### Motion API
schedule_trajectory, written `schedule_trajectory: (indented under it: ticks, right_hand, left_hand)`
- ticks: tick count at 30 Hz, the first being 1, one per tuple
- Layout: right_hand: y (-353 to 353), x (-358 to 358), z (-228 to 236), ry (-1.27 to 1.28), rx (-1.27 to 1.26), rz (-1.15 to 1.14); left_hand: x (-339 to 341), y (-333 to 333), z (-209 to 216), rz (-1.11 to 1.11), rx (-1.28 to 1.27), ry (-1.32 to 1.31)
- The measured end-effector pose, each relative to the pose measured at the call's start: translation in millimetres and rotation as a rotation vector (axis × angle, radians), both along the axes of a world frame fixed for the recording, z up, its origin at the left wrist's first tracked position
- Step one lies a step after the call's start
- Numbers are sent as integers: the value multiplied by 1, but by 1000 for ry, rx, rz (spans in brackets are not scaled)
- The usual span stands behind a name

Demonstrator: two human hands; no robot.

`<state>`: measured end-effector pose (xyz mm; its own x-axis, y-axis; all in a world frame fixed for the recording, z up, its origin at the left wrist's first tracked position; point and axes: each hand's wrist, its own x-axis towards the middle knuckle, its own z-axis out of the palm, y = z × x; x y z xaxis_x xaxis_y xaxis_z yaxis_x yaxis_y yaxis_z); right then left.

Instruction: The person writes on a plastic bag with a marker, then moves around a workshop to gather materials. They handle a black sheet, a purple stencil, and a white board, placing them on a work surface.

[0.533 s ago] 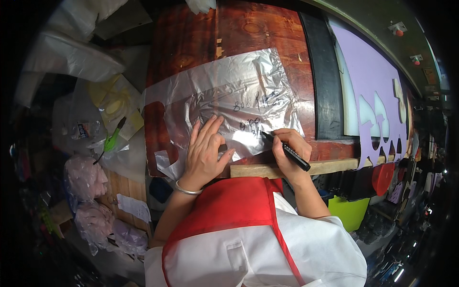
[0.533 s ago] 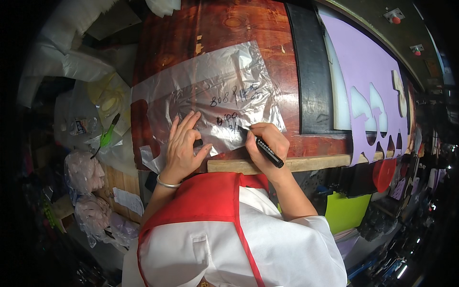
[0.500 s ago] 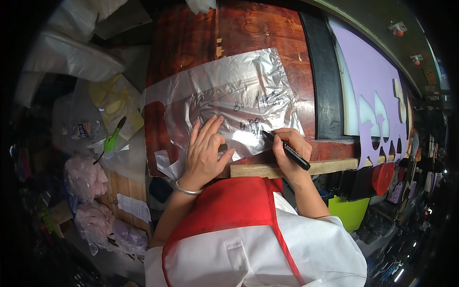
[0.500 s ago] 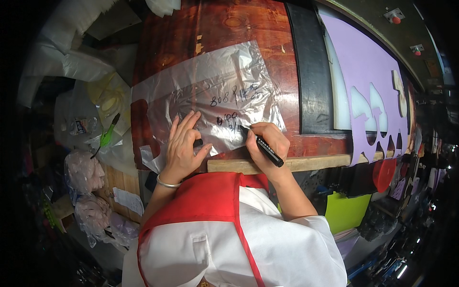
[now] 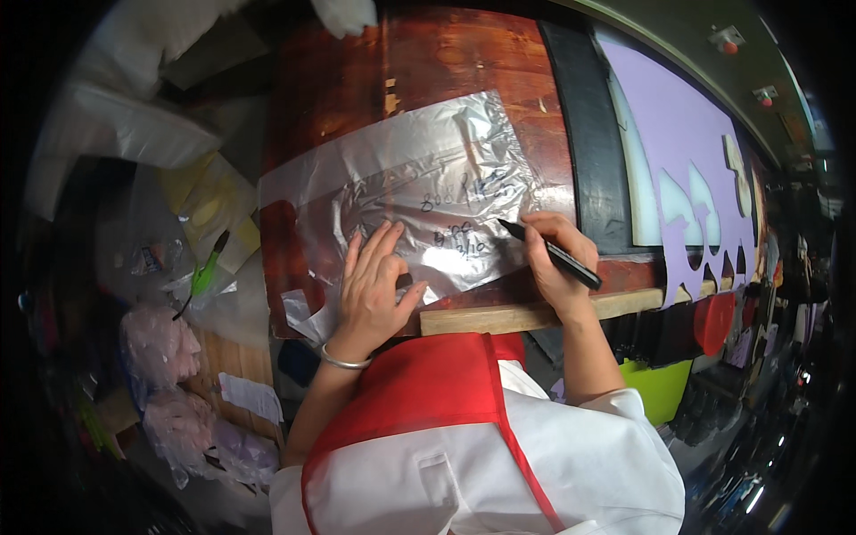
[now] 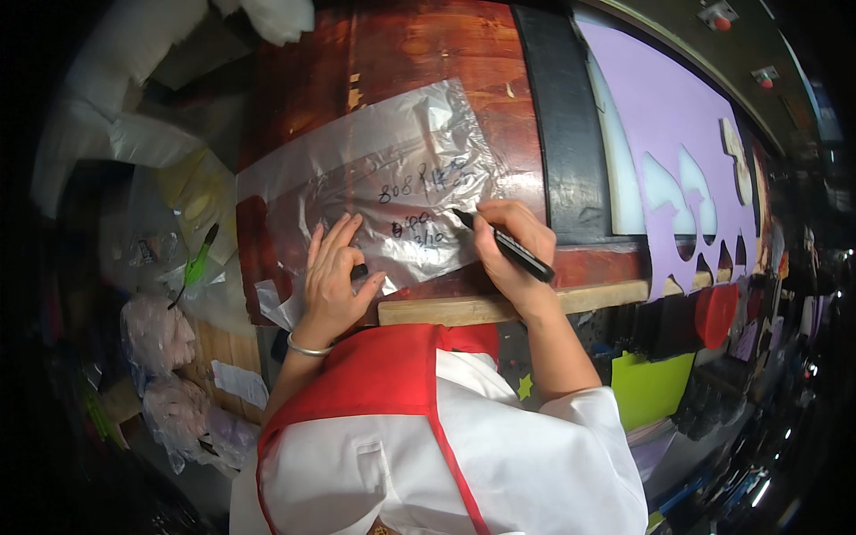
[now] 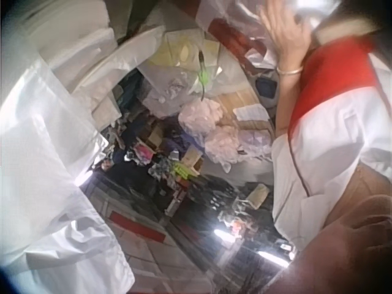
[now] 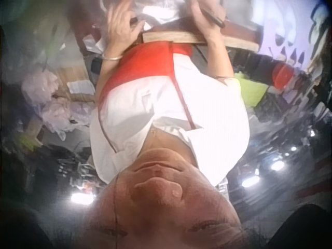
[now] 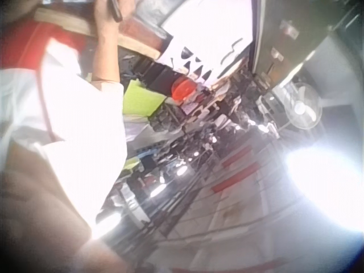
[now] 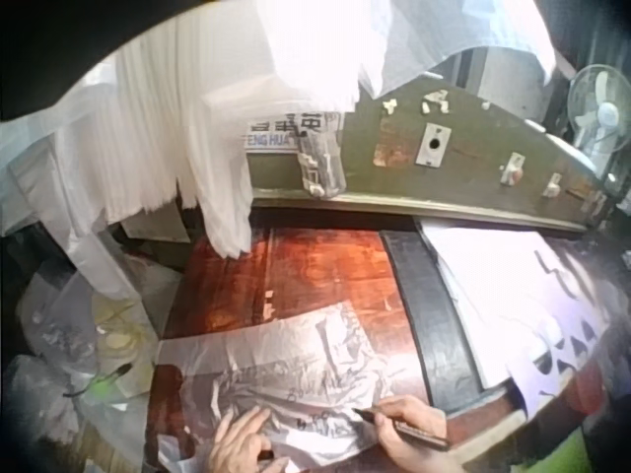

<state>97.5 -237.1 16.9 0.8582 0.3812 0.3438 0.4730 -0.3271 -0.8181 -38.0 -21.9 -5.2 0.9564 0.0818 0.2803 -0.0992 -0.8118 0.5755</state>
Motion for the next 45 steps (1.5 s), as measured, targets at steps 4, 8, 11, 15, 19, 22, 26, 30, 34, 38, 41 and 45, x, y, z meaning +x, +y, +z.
schedule_trajectory:
  ticks: [4, 8, 11, 15, 19, 22, 26, 30, 34, 38, 41, 45]
  right_hand:
    - [4, 15, -6, -97, 3, 110]
    - [7, 16, -11, -166, -55, 119]
    - [6, 14, -12, -167, -69, 120]
    - [5, 14, -13, -172, -55, 128]
    - [4, 14, -14, -149, -50, 81]
    - [3, 14, -14, -177, -65, 95]
    - [2, 13, -12, -156, -52, 90]
    - [0, 15, -12, -214, -143, 54]
    - [-7, 13, -12, -182, -188, 4]
    - [-17, 2, -14, 102, 128, -72]
    - [-20, -4, -18, 82, -39, -45]
    - [-25, -9, -20, 231, -16, -58]
  left_hand:
    - [1, -1, 2, -12, 7, 22]
    - [0, 0, 2, -8, 2, 28]
    - [0, 1, 0, -5, -4, 19]
    - [0, 1, 0, -2, -12, 14]
    - [-1, 0, 0, 1, -10, 15]
    - [0, 1, 0, 0, -10, 18]
    - [0, 2, 1, 0, -15, 25]
    - [0, 2, 1, -6, -35, -6]
    - [-4, 2, -9, 11, -26, -15]
    - [-10, -1, -19, 28, -77, -93]
    - [-11, 0, -23, 52, -33, -160]
    - [-15, 3, -21, 37, -18, -223]
